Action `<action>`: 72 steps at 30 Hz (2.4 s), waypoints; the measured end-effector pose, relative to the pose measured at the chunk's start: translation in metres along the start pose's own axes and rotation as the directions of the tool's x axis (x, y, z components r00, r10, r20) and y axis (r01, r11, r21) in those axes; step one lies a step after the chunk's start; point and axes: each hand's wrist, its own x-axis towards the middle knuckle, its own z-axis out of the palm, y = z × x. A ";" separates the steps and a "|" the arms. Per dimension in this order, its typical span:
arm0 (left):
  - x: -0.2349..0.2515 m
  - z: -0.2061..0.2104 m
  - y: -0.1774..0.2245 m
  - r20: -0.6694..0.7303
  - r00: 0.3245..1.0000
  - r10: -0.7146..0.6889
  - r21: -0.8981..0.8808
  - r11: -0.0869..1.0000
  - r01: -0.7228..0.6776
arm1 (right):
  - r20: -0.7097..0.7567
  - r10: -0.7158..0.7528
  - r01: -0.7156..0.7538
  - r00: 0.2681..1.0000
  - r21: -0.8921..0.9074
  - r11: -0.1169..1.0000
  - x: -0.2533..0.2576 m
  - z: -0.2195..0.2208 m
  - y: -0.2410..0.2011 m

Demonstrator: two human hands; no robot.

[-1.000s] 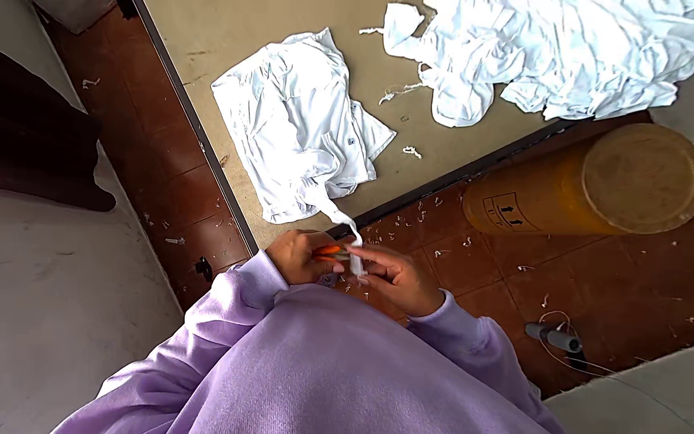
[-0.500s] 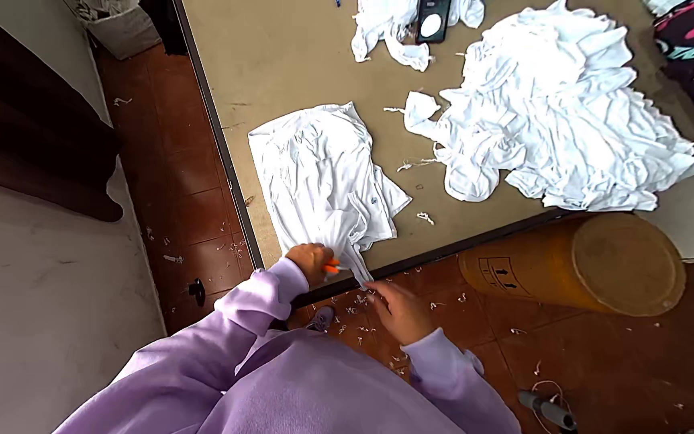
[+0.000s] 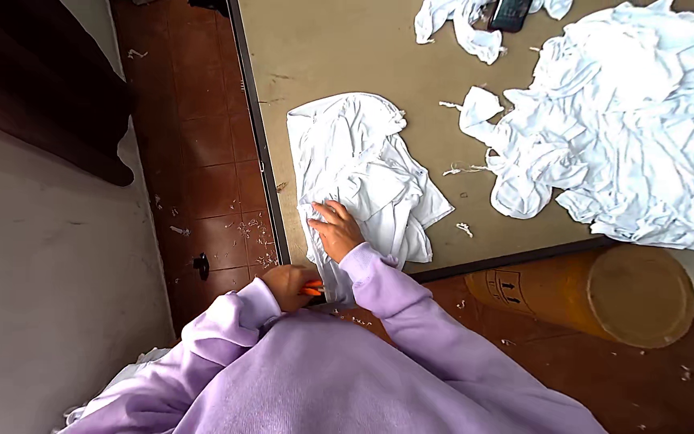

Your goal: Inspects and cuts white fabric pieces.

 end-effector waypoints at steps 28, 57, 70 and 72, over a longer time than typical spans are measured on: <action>0.002 -0.056 -0.058 -0.701 0.713 0.007 0.039 0.999 0.028 | -0.119 -0.173 0.210 0.978 0.593 0.777 0.049 -0.007 -0.027; 0.093 -0.157 -0.082 -0.565 0.690 -0.453 -0.018 0.843 0.538 | -0.264 0.374 -0.306 0.889 0.265 0.914 0.086 -0.046 0.065; 0.047 -0.137 -0.032 -0.701 0.708 0.082 0.031 0.996 -0.084 | -0.506 0.025 0.326 0.862 0.592 0.737 0.079 -0.049 0.024; 0.053 -0.134 -0.027 -0.655 0.742 0.145 0.045 0.987 -0.153 | -0.513 0.000 0.360 0.858 0.603 0.712 0.080 -0.051 0.019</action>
